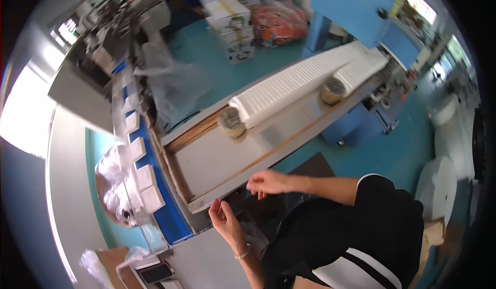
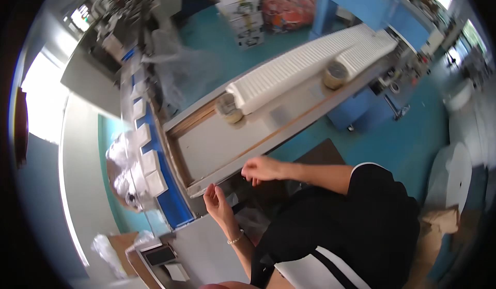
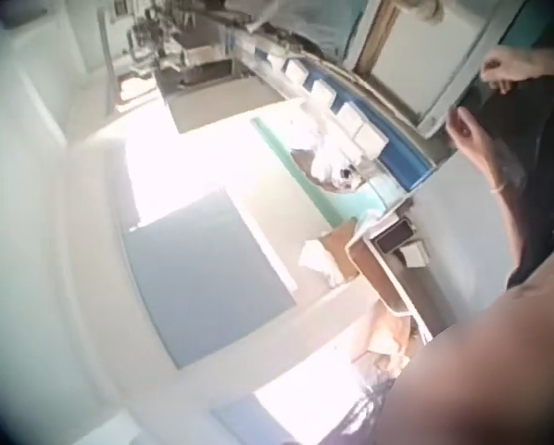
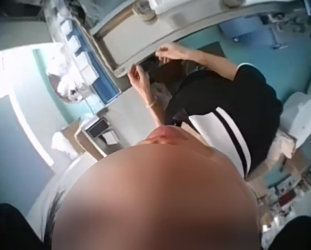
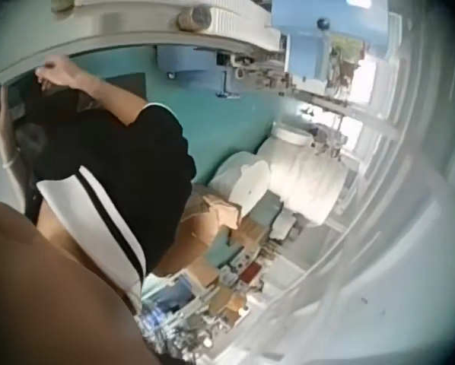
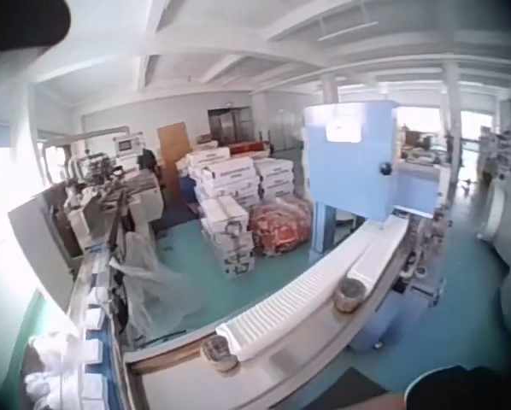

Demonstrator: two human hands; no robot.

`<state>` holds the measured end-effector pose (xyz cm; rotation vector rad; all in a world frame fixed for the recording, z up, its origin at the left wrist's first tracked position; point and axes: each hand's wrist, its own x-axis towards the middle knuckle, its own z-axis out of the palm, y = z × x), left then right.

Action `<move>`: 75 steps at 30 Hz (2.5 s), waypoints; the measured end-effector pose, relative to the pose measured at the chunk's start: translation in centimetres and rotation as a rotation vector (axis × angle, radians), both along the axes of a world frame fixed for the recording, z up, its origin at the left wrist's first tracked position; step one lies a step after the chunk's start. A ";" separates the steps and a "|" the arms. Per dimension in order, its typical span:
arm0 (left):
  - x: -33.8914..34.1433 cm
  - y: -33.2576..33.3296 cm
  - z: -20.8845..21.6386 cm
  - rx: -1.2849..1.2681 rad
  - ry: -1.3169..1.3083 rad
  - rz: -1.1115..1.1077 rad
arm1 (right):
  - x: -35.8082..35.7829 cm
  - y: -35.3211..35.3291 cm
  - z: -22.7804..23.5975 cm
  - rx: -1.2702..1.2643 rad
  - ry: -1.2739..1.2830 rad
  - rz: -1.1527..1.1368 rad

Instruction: Stack and organize pleated paper filters from a conveyor belt onto a workstation table.

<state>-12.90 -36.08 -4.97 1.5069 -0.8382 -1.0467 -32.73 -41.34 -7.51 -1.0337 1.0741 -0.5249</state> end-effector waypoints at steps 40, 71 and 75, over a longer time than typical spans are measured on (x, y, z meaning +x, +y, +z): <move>8.9 -10.2 9.7 -0.660 -1.448 0.726 | -44.5 -20.4 14.1 -0.892 1.007 -0.530; -8.3 -21.4 2.2 0.203 -0.045 -0.786 | -46.0 -19.6 5.4 -0.545 1.665 -0.126; -9.9 -22.1 0.8 0.210 0.007 -0.446 | -40.1 -19.5 6.0 -0.769 1.795 -0.178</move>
